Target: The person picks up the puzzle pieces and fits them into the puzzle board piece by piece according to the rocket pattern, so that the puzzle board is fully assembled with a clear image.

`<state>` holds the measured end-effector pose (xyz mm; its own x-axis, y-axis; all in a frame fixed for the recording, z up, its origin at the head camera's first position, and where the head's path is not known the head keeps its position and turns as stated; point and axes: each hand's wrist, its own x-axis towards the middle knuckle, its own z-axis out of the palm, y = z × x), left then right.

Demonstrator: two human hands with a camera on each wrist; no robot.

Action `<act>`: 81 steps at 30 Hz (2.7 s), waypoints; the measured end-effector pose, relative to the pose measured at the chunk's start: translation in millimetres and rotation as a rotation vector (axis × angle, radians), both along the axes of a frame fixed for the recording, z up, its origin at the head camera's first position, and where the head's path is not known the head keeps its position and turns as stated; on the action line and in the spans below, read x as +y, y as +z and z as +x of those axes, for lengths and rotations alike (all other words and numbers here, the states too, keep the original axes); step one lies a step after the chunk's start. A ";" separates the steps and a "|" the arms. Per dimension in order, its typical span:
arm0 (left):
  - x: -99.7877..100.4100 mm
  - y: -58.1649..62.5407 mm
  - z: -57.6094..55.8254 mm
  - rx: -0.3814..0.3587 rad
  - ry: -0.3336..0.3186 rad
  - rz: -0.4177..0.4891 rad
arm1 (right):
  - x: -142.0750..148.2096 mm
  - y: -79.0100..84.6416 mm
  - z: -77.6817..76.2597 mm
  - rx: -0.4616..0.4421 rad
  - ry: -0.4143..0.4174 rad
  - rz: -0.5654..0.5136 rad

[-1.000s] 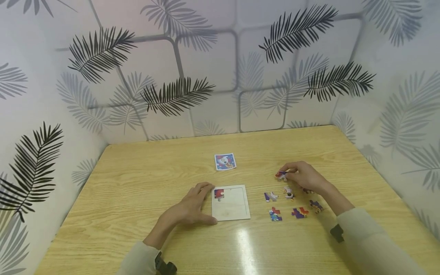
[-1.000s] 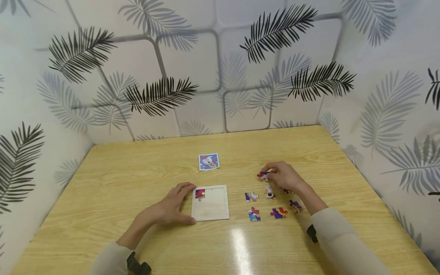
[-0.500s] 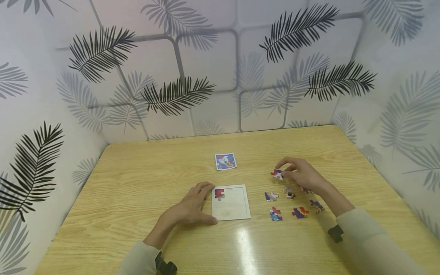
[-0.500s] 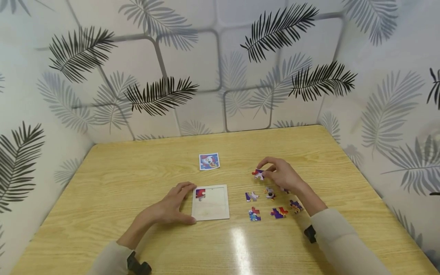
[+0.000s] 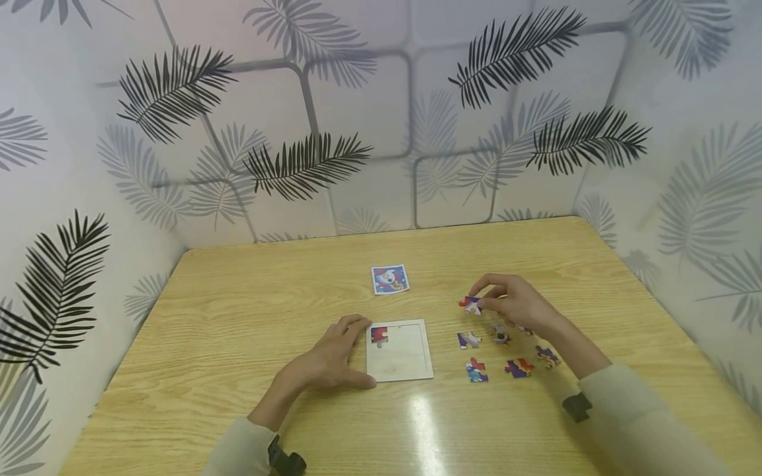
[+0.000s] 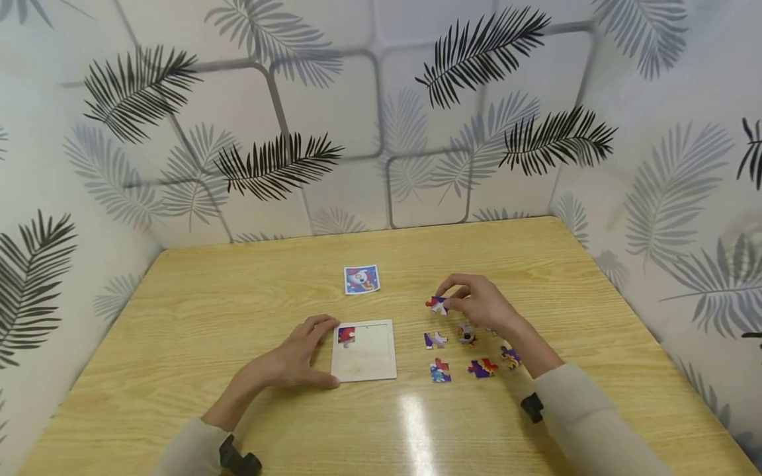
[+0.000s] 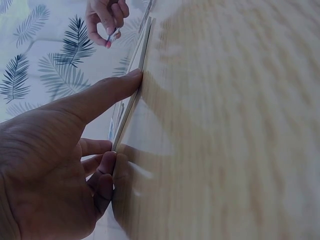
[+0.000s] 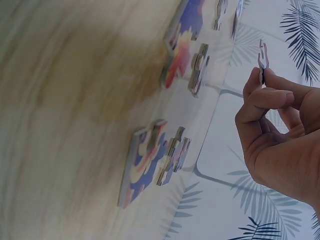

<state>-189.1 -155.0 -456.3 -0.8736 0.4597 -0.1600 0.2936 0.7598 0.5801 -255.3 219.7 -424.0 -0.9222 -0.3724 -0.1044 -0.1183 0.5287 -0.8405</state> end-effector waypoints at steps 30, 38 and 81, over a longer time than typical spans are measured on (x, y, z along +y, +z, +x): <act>1.7 -0.1 -2.7 0.005 -0.003 0.009 | -40.3 -2.3 10.7 -0.030 0.004 -0.080; 3.4 1.1 -5.0 0.007 -0.012 0.000 | -53.3 -1.6 12.0 -0.008 0.023 -0.050; 1.2 -0.8 -0.5 0.009 -0.006 -0.026 | -97.1 -8.5 15.3 -0.040 0.005 0.016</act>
<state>-189.6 -153.7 -457.1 -0.8724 0.4605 -0.1640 0.3033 0.7730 0.5571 -240.0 122.6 -432.5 -0.9154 -0.3749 -0.1468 -0.0876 0.5413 -0.8362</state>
